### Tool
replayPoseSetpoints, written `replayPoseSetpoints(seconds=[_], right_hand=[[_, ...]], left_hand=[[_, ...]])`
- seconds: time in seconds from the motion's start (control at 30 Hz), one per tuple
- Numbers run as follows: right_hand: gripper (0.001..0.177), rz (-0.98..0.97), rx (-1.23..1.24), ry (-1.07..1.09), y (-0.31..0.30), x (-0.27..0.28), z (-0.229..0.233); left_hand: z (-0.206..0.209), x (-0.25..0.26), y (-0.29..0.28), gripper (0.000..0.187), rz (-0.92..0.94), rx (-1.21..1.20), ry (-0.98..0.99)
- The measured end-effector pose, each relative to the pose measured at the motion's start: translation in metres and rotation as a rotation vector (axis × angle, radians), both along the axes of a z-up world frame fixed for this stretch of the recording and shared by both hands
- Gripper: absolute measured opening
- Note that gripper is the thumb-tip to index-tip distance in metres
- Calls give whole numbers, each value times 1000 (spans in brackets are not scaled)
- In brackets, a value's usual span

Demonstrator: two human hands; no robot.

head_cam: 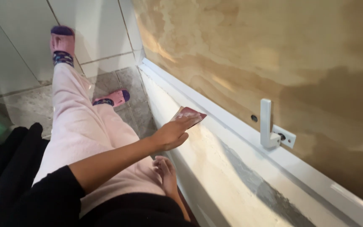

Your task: Sanding the edge of a wall and trim using a piece of sandpaper.

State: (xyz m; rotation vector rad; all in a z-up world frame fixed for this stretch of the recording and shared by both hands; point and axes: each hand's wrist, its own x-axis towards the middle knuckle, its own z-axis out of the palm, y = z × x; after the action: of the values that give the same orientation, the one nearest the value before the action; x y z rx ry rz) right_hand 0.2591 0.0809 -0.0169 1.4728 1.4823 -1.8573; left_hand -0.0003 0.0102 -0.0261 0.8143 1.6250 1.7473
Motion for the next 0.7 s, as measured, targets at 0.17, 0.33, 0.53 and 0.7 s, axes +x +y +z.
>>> replayPoseSetpoints(seconds=[0.17,0.33,0.53,0.7], right_hand=[[27,-102,-11,23,2,11,-14],[24,-135,5,8,5,31,-18],[23,-83,-29,48,4,28,-12],[26,-36,-62,95,1,19,-7]], left_hand=[[47,-10,-3,77,-62,30,-110],[127,-14,-13,83,-100,168,-30],[97,5,-4,81,-4,118,54],[28,5,2,77,10,-120,-21]])
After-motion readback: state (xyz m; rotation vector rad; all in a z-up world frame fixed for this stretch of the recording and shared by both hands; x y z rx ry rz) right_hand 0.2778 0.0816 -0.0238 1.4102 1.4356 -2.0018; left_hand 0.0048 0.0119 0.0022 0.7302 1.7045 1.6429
